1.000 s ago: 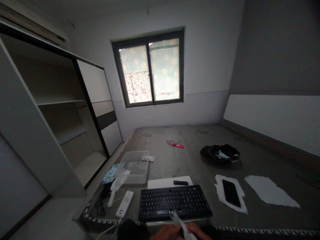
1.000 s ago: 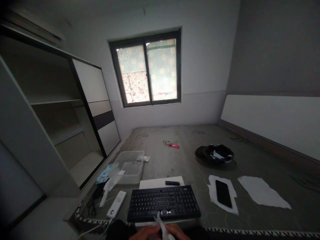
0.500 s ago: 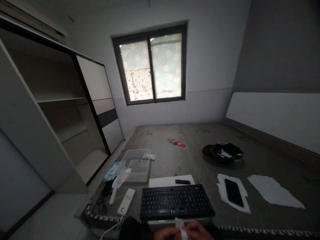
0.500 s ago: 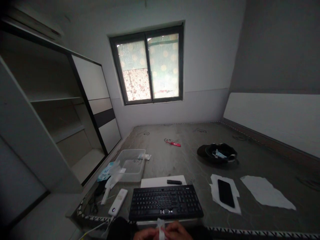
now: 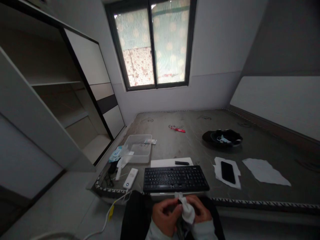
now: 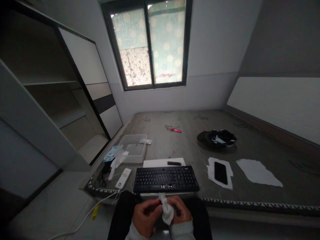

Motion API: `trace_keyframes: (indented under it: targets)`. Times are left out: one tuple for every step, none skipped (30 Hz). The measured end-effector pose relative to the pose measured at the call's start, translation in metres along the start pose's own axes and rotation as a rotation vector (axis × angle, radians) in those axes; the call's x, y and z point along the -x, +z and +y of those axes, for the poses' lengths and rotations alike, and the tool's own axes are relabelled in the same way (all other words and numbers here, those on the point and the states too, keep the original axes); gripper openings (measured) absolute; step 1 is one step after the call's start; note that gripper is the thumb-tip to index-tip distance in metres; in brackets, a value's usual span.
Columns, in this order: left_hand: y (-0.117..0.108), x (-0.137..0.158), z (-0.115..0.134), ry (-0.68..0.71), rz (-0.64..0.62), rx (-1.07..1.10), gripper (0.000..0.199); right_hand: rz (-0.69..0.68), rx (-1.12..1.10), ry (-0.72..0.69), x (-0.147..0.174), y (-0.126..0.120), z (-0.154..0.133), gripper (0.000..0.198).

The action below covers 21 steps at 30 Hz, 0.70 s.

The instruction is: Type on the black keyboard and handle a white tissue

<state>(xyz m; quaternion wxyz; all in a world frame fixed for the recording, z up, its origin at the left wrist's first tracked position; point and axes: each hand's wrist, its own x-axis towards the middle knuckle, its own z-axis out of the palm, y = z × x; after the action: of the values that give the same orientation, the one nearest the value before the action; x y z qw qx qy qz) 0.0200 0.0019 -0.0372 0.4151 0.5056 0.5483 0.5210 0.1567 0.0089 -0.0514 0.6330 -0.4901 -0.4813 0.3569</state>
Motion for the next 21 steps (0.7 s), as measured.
trace_keyframes:
  targets:
    - [-0.001, 0.001, 0.005, -0.022, -0.006, 0.002, 0.052, -0.005, 0.020, 0.021, 0.000, 0.000, 0.001, 0.020]
    - [-0.001, 0.002, 0.011, -0.029, 0.002, 0.007, 0.051, -0.001, 0.029, 0.048, 0.000, 0.001, 0.002, 0.022]
    - [-0.002, 0.002, 0.015, -0.023, 0.018, 0.014, 0.050, 0.018, 0.029, 0.079, 0.001, 0.003, 0.003, 0.025]
    - [-0.003, 0.003, 0.019, -0.005, 0.038, 0.018, 0.049, 0.042, 0.020, 0.116, 0.002, 0.005, 0.004, 0.029]
    - [-0.004, 0.003, 0.022, 0.020, 0.056, 0.013, 0.047, 0.061, 0.007, 0.156, 0.003, 0.006, 0.006, 0.033]
    - [-0.006, 0.003, 0.024, 0.045, 0.067, 0.000, 0.045, 0.072, -0.008, 0.195, 0.005, 0.008, 0.008, 0.037]
    - [-0.007, 0.004, 0.026, 0.069, 0.070, -0.020, 0.043, 0.077, -0.026, 0.229, 0.007, 0.009, 0.011, 0.041]
    - [-0.007, 0.004, 0.027, 0.093, 0.069, -0.048, 0.041, 0.082, -0.047, 0.254, 0.009, 0.009, 0.014, 0.044]
    - [-0.008, 0.004, 0.028, 0.117, 0.064, -0.082, 0.039, 0.085, -0.068, 0.275, 0.011, 0.009, 0.018, 0.047]
    - [-0.009, 0.004, 0.029, 0.141, 0.054, -0.115, 0.036, 0.083, -0.087, 0.293, 0.013, 0.008, 0.021, 0.050]
    - [-0.010, 0.003, 0.030, 0.169, 0.042, -0.140, 0.033, 0.069, -0.100, 0.313, 0.014, 0.006, 0.024, 0.052]
    - [-0.010, 0.003, 0.030, 0.203, 0.033, -0.157, 0.029, 0.039, -0.105, 0.337, 0.014, 0.004, 0.026, 0.054]
    - [-0.011, 0.001, 0.029, 0.246, 0.023, -0.166, 0.025, -0.005, -0.105, 0.363, 0.013, 0.001, 0.027, 0.056]
    - [-0.012, 0.000, 0.029, 0.292, 0.011, -0.173, 0.022, -0.055, -0.106, 0.387, 0.012, 0.000, 0.027, 0.057]
    - [-0.013, -0.002, 0.028, 0.334, -0.003, -0.179, 0.020, -0.105, -0.111, 0.406, 0.011, -0.002, 0.025, 0.058]
    - [-0.015, -0.003, 0.027, 0.368, -0.023, -0.191, 0.018, -0.151, -0.121, 0.416, 0.009, -0.002, 0.023, 0.059]
    - [-0.016, -0.005, 0.026, 0.393, -0.044, -0.210, 0.017, -0.183, -0.136, 0.419, 0.007, -0.001, 0.020, 0.059]
    - [-0.017, -0.006, 0.025, 0.407, -0.066, -0.237, 0.014, -0.196, -0.152, 0.419, 0.006, 0.000, 0.017, 0.059]
    - [-0.018, -0.007, 0.023, 0.415, -0.088, -0.264, 0.012, -0.201, -0.160, 0.417, 0.005, 0.002, 0.014, 0.060]
    - [-0.019, -0.008, 0.022, 0.420, -0.107, -0.289, 0.010, -0.196, -0.154, 0.410, 0.004, 0.004, 0.012, 0.059]
    - [-0.020, -0.009, 0.021, 0.427, -0.124, -0.306, 0.008, -0.180, -0.128, 0.393, 0.003, 0.005, 0.010, 0.059]
